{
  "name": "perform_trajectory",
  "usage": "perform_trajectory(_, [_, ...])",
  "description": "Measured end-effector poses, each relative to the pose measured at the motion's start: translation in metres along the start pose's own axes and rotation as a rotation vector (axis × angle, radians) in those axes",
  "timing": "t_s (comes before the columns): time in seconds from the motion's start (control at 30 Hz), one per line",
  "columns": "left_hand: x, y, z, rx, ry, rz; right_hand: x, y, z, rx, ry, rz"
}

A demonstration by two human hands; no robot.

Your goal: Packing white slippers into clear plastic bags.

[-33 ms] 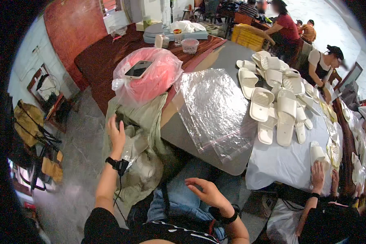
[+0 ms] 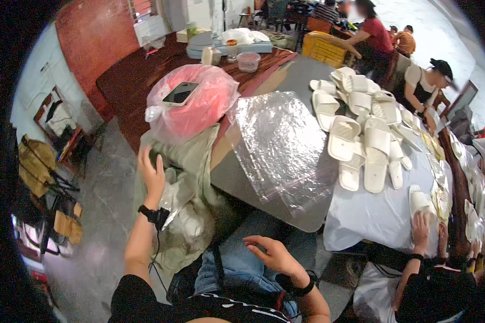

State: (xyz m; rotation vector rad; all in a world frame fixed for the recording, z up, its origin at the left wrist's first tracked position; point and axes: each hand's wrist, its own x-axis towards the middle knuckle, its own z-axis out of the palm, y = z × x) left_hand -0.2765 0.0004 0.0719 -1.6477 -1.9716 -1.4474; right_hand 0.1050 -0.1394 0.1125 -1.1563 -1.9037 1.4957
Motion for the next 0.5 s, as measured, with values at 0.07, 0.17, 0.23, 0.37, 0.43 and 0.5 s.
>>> perform_trajectory(0.07, [0.041,0.035,-0.001,0.051,0.032,0.149,0.001,-0.004,-0.002,0.000,0.003,0.018])
perform_trajectory(0.17, [0.096,0.054,0.026,0.212,0.120,0.339,0.004,-0.007,0.001,0.009,0.017,-0.028])
perform_trajectory(0.23, [0.124,0.044,0.052,0.277,0.148,0.268,0.004,-0.012,0.000,0.006,-0.009,-0.044])
perform_trajectory(0.37, [0.146,0.055,0.076,0.467,-0.094,0.052,-0.004,-0.006,-0.006,0.029,0.016,-0.053])
perform_trajectory(0.43, [0.154,0.056,0.085,0.534,-0.169,-0.009,-0.007,-0.001,-0.007,0.028,0.064,-0.043])
perform_trajectory(0.5, [0.171,0.072,0.082,0.643,-0.344,-0.108,-0.012,0.007,-0.010,0.071,0.021,0.031])
